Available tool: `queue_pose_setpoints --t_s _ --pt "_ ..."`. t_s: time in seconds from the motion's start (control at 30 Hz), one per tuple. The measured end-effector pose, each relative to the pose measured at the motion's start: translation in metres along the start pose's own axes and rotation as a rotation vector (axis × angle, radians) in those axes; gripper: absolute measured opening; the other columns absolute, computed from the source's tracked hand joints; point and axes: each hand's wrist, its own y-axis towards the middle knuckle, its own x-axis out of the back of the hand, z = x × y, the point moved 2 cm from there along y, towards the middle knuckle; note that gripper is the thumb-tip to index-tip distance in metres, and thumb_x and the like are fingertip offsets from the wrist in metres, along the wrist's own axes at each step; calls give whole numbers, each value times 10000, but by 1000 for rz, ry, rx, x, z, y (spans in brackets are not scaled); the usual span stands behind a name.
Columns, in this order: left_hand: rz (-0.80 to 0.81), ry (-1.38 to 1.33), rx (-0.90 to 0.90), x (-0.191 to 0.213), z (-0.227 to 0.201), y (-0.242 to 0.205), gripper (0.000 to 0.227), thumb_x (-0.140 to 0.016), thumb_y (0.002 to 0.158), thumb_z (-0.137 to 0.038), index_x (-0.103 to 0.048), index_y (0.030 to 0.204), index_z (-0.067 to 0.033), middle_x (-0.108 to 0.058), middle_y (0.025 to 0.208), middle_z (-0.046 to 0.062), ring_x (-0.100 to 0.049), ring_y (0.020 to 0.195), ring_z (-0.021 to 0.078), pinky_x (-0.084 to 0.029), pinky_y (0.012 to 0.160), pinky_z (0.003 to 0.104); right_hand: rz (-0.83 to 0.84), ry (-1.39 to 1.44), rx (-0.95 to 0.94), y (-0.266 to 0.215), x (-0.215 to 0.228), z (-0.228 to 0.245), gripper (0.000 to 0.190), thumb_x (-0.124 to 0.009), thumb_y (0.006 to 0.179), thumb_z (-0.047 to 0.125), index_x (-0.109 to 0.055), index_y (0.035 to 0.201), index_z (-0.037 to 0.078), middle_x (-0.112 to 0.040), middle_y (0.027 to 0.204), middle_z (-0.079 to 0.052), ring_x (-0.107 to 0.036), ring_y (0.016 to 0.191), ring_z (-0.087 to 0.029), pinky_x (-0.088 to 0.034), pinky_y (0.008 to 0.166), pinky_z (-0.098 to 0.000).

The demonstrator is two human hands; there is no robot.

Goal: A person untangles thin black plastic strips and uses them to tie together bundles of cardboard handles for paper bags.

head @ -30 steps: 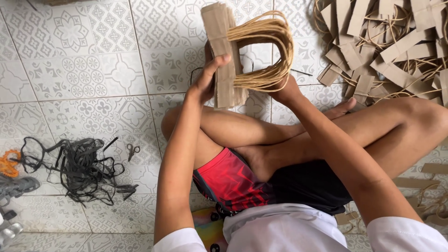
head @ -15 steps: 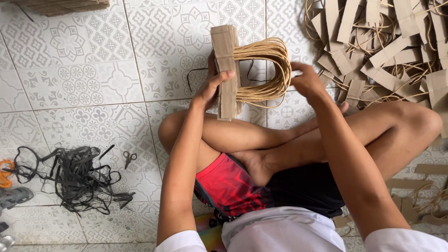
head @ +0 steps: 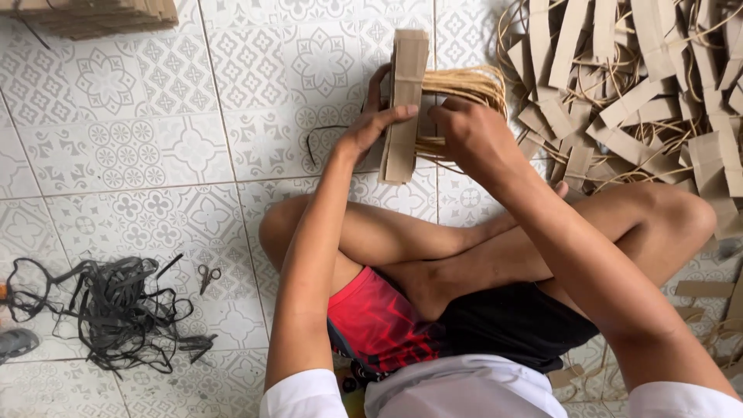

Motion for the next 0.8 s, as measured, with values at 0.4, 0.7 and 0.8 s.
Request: queue_pose_setpoints --t_s 0.4,0.7,0.8 --pt "8 -122 68 15 15 -18 1098 -889 892 -466 -92 1628 -290 -446 1446 355 -445 1363 451 -354 1146 535 261 -164 55 -4 -203 -111 265 -637 909 165 -756 1077 -1 -755 952 -226 -746 934 -410 -601 812 -515" --pt "-31 -105 69 8 -6 -30 1125 -913 857 -450 -122 1636 -269 -399 1505 349 -407 1420 439 -295 1197 546 -99 -434 97 -39 -301 -145 345 -479 1009 270 -738 1144 87 -724 984 -122 -728 917 -326 -570 718 -477" --pt "-33 -70 83 5 -9 -33 1115 -902 856 -466 -138 1644 -266 -376 1536 336 -391 1447 431 -278 1212 547 -209 -488 155 -79 -274 -150 357 -456 996 261 -744 1080 66 -699 959 -121 -706 901 -324 -550 761 -431"
